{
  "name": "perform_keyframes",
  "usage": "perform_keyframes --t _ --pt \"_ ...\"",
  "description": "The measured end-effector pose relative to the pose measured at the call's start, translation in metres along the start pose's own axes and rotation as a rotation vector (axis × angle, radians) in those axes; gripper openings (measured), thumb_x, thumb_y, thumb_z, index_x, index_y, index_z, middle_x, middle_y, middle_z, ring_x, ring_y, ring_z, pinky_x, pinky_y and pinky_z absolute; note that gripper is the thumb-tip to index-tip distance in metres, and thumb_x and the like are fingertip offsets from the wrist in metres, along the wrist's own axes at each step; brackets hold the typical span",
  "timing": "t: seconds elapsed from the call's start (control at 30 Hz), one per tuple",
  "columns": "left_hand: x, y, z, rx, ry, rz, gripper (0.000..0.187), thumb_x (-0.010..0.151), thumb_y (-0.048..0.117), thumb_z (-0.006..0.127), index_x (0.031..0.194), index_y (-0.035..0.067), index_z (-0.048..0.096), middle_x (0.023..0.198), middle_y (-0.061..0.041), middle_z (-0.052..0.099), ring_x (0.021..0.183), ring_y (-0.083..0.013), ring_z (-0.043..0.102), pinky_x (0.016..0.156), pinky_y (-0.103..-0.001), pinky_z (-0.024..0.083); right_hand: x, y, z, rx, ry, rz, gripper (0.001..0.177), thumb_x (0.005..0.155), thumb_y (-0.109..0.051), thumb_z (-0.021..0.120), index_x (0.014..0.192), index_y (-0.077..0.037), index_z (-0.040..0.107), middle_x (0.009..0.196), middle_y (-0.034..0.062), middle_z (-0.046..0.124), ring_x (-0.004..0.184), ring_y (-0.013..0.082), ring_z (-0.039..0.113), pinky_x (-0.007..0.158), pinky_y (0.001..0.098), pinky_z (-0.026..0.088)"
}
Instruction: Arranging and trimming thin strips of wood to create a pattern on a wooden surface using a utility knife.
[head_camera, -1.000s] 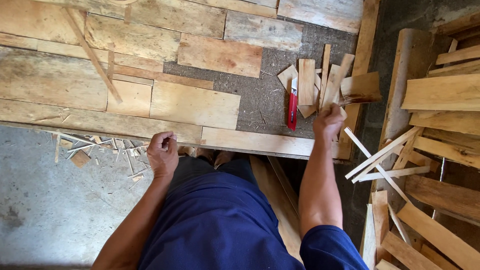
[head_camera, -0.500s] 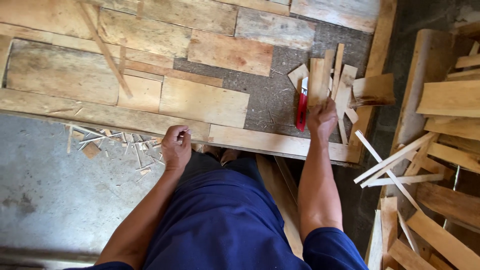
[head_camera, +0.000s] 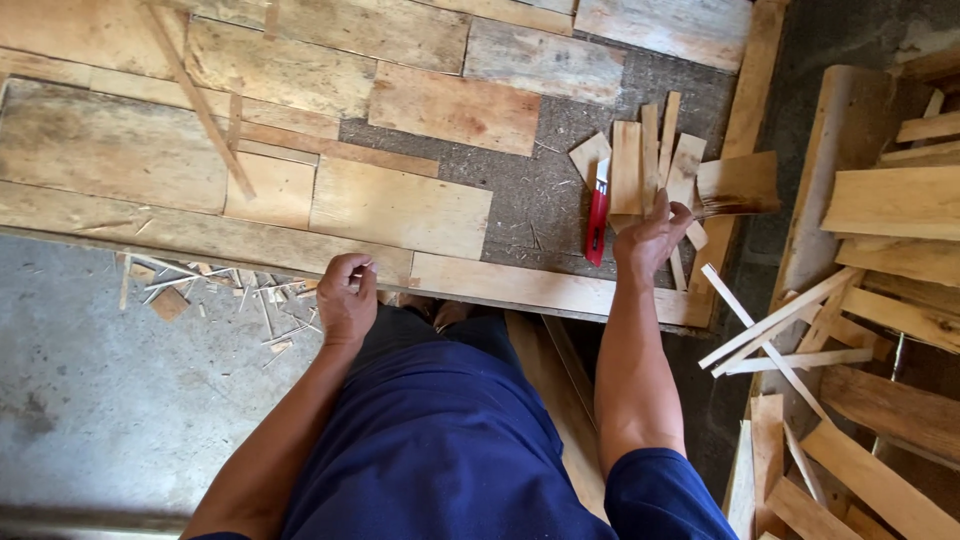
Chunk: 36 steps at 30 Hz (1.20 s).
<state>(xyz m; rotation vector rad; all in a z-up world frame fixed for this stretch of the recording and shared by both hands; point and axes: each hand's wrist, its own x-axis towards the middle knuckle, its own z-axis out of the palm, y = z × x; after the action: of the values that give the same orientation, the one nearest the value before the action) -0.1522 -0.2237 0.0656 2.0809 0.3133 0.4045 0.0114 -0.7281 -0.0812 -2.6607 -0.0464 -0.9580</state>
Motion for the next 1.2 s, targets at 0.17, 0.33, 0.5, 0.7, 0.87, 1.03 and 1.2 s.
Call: perform_keyframes --t 0.17,0.33,0.5,0.7,0.87,1.03,1.2 --pt "0.000 0.002 -0.001 0.010 -0.012 -0.001 0.011 0.095 0.004 0.073 0.105 0.003 0.068 0.100 -0.011 0.071 0.082 -0.0203 0.069 0.073 -0.031 0.057 0.033 -0.019 -0.028 -0.036 -0.232 0.408 0.041 0.103 -0.003 0.042 0.142 -0.012 0.050 0.144 0.0155 0.054 0.128 0.0279 0.059 0.113 0.0360 0.055" --pt "-0.001 0.004 -0.002 0.021 -0.017 -0.002 0.012 0.095 0.005 0.074 0.105 0.003 0.068 0.100 -0.011 0.071 0.083 -0.0201 0.070 0.073 -0.031 0.057 0.037 -0.006 -0.039 -0.189 -0.282 0.561 0.051 0.117 -0.016 0.054 0.165 -0.022 0.037 0.147 0.0172 0.053 0.130 0.0260 0.055 0.114 0.0335 0.056" --pt "-0.002 0.003 -0.004 0.005 -0.021 -0.018 0.012 0.096 0.007 0.074 0.105 0.002 0.069 0.100 -0.010 0.071 0.083 -0.0196 0.069 0.073 -0.030 0.057 0.064 -0.022 -0.063 -0.360 -0.458 0.575 0.080 0.076 -0.026 0.083 0.141 -0.011 0.039 0.136 0.0285 0.053 0.131 0.0462 0.045 0.116 0.0618 0.031" --pt "-0.004 0.003 -0.004 0.043 -0.032 -0.024 0.012 0.095 0.008 0.074 0.105 0.002 0.069 0.100 -0.011 0.071 0.082 -0.0209 0.069 0.073 -0.032 0.056 0.073 -0.041 -0.082 -0.174 -0.546 0.821 0.061 0.094 -0.019 0.070 0.148 -0.012 0.043 0.126 0.0150 0.065 0.114 0.0270 0.061 0.103 0.0451 0.051" --pt "-0.006 0.000 -0.002 0.027 -0.027 -0.027 0.011 0.095 0.007 0.073 0.105 0.002 0.070 0.099 -0.011 0.071 0.081 -0.0205 0.070 0.073 -0.032 0.057 0.070 -0.041 -0.085 -0.223 -0.529 0.780 0.069 0.087 -0.029 0.082 0.142 -0.011 0.044 0.123 0.0185 0.060 0.105 0.0280 0.057 0.092 0.0445 0.049" --pt "-0.007 0.001 -0.004 0.032 -0.025 -0.037 0.012 0.094 0.006 0.073 0.105 0.003 0.069 0.098 -0.011 0.072 0.080 -0.0197 0.071 0.072 -0.031 0.057 0.076 -0.031 -0.079 -0.310 -0.736 0.816 0.068 0.091 -0.033 0.078 0.145 -0.013 0.042 0.126 0.0182 0.055 0.096 0.0309 0.060 0.083 0.0465 0.053" --pt "-0.009 -0.005 -0.004 -0.006 -0.017 -0.058 0.012 0.094 0.004 0.072 0.105 0.003 0.069 0.097 -0.010 0.071 0.080 -0.0197 0.070 0.072 -0.030 0.056 0.075 -0.051 -0.103 -0.078 -0.513 0.774 0.069 0.085 -0.012 0.085 0.142 -0.004 0.047 0.130 0.0228 0.046 0.113 0.0340 0.050 0.096 0.0481 0.051"
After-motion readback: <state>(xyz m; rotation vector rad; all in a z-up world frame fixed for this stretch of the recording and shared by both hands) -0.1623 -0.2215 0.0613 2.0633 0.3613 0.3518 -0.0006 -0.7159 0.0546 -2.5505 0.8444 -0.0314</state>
